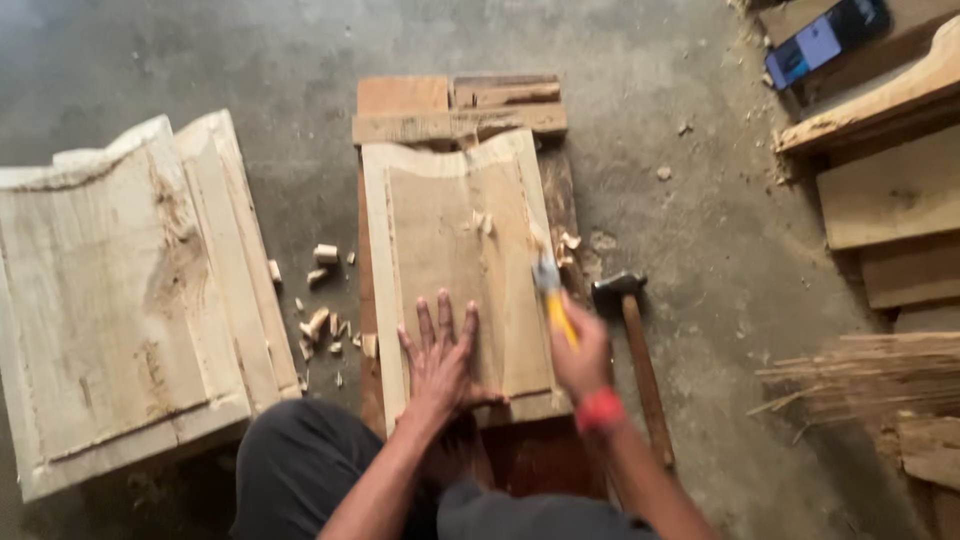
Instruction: The person sits on the floor holding a chisel against a wooden panel and strikes it with a mallet to carve and shape the panel's recessed surface, then continues paring the surface with the chisel by hand, producing wood shavings, and finally lifts and repositions the panel.
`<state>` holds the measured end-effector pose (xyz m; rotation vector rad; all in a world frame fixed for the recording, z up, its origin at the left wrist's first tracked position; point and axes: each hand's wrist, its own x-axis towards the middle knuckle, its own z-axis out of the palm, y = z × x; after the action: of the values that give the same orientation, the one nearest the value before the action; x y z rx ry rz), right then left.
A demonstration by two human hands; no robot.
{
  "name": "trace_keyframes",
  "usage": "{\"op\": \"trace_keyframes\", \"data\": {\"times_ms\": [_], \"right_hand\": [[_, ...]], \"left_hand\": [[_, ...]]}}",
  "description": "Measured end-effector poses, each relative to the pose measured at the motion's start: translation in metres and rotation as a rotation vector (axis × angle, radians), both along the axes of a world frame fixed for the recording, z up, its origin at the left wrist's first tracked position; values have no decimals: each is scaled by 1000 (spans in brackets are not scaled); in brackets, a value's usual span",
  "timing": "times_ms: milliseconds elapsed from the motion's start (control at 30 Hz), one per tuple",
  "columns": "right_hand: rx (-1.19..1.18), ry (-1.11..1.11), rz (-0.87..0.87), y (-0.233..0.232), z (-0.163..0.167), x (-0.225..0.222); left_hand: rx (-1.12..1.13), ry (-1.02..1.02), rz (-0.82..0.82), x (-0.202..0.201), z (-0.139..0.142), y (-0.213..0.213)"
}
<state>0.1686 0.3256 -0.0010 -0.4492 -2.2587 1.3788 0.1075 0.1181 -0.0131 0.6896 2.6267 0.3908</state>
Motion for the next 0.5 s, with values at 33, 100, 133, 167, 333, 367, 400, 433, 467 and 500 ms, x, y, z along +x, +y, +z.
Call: {"op": "trace_keyframes", "data": {"times_ms": [33,100,133,167,333,367,400,433,467,500], "right_hand": [[-110,-173,-62,1,1,-8],[-337,-525,-192,3,3,-19],[-226,-355,-90,2,5,-14],[-103,-164,15,2,9,-4],[-144,-287,-54,-6,19,9],[-239,-379,-98,-5,18,4],[-341,-485,-147,-6,17,2],[-262,-365,-85,-10,17,17],[-158,-202,-12,-10,18,26],[-48,-15,63,-9,15,27]], "left_hand": [[5,7,0,0,1,-1],[82,70,-4,-2,2,0],[127,112,-8,-2,2,1],[55,32,-11,-4,2,2],[-21,-61,0,-4,3,1],[64,36,-3,-3,4,0],[141,118,-6,-2,4,0],[220,203,-18,-1,5,-1],[134,93,-18,-1,5,0],[50,10,-17,-2,5,1]]}}
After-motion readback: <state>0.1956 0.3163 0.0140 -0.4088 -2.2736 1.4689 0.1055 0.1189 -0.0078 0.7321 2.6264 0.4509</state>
